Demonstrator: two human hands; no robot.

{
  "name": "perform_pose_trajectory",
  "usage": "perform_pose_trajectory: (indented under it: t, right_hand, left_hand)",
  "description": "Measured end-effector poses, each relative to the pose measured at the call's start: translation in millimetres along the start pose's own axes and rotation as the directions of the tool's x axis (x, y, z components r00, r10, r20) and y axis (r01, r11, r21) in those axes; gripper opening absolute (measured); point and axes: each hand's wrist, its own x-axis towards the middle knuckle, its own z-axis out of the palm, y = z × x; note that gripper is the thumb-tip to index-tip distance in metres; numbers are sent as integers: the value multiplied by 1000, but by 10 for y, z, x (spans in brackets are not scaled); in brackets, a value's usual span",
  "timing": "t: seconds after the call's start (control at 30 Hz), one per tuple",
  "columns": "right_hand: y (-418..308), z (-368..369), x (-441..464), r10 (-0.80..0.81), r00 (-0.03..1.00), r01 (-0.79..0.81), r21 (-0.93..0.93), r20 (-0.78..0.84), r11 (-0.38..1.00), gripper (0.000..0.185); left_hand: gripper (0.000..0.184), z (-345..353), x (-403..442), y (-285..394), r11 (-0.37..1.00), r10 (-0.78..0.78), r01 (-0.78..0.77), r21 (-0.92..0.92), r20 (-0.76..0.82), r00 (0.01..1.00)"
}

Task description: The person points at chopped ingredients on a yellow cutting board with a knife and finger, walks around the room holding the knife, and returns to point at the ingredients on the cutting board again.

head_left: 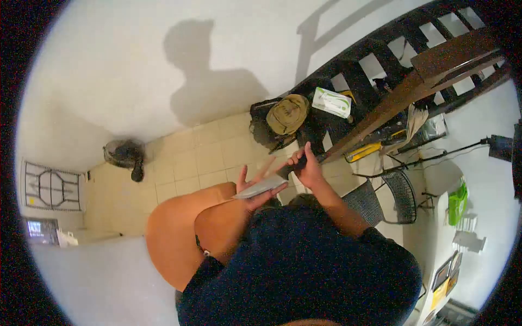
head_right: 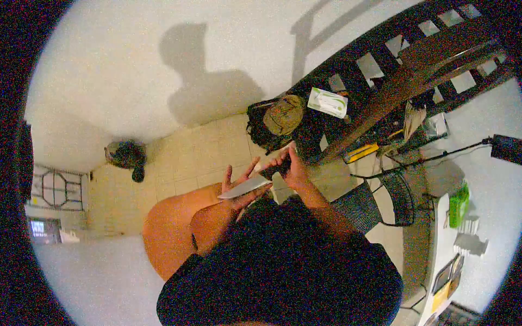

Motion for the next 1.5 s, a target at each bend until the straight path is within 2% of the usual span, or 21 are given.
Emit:
perform_pose_trajectory:
  t: [0.03, 0.07, 0.13, 0.3, 0.4, 0.47, 0.63, 0.67, 0.73, 0.77, 0.8, 0.87, 0.9, 0.97, 1.03, 1.13, 1.23, 1.27, 1.37, 1.4, 1.5]
  right_hand:
    - [-19, 93, 74, -27, 1000, 27, 9, -1, 1000, 47]
    - [-73, 160, 100, -29, 999, 28, -47, -28, 998, 47]
    - [-126, 186, 202, -72, 997, 72, 8, -40, 997, 47]
    - [-274, 73, 278, -171, 976, 175, 18, -133, 984, 45]
    - [-423, 73, 414, -99, 979, 111, 56, -176, 992, 45]
    - [-512, -86, 638, -58, 972, 76, 69, -226, 995, 46]
    - [-673, -222, 1369, -157, 980, 167, 81, -123, 983, 44]
    - [-948, 466, 1240, -202, 969, 207, 26, -143, 978, 41]
    - [-959, 266, 1633, -236, 969, 223, -150, -70, 963, 42]
    - [-969, 175, 1825, -252, 967, 238, -235, -34, 943, 43]
    - [-924, 16, 2112, -215, 976, 211, -121, -20, 970, 42]
    - [-1002, -5, 2364, -363, 932, 329, -439, 7, 836, 42]
    - [-1082, 167, 2309, -401, 907, 408, -495, 126, 767, 42]
    - [-1194, 242, 2362, -339, 941, 331, -202, -2, 922, 42]
    - [-1217, 188, 2405, -323, 942, 323, -8, -88, 946, 42]
    - [-1180, 72, 2210, -388, 899, 408, 69, -202, 910, 42]
    - [-1049, 14, 2038, -508, 790, 566, 91, -345, 819, 43]
    - [-988, 29, 1951, -537, 754, 605, 82, -378, 792, 44]
    - [-757, 75, 1846, -561, 643, 699, 101, -521, 708, 45]
    - [-679, 86, 1863, -556, 607, 723, 105, -569, 682, 46]
    - [-398, 279, 1947, -627, 528, 793, 68, -572, 605, 46]
  left_hand:
    - [92, 53, 67, 111, 996, -41, 42, -74, 15, 999]
    - [94, 91, 137, 266, 983, -82, 110, 146, -184, 979]
    - [94, 121, 267, 428, 970, -138, 177, 169, -220, 966]
    - [93, 14, 647, 583, 947, -274, 304, 104, -231, 933]
    - [94, -212, 875, 703, 942, -325, 336, 6, -236, 916]
    - [94, -190, 1105, 790, 930, -336, 362, 64, -256, 907]
    - [99, -72, 1706, 1093, 912, -324, 378, 158, -285, 902]
    - [99, 82, 1861, 1164, 908, -330, 384, 166, -281, 901]
    - [103, 20, 2105, 1356, 900, -273, 354, 255, -303, 913]
    - [104, 23, 2249, 1468, 878, -323, 368, 305, -190, 927]
    - [104, 121, 2354, 1533, 894, -294, 343, 290, -200, 935]
    - [103, -125, 2487, 1809, 907, -244, 301, 295, -213, 946]
    - [103, -86, 2549, 1830, 914, -212, 279, 294, -240, 947]
    - [103, -49, 2666, 1809, 961, -255, 267, 78, -134, 958]
    - [103, -42, 2823, 1838, 933, -326, 343, 109, -145, 934]
    - [105, 37, 2999, 1917, 746, -442, 519, 417, -273, 855]
    - [102, -146, 3218, 1975, 706, -608, 662, 251, -262, 749]
    - [101, -38, 3256, 2027, 581, -652, 732, 355, -335, 680]
    - [102, -17, 3362, 2071, 558, -826, 826, -84, -150, 543]
    - [106, -88, 3404, 2160, 398, -909, 885, -242, 29, 416]
    - [105, -230, 3409, 2474, 353, -936, 927, -129, -51, 349]
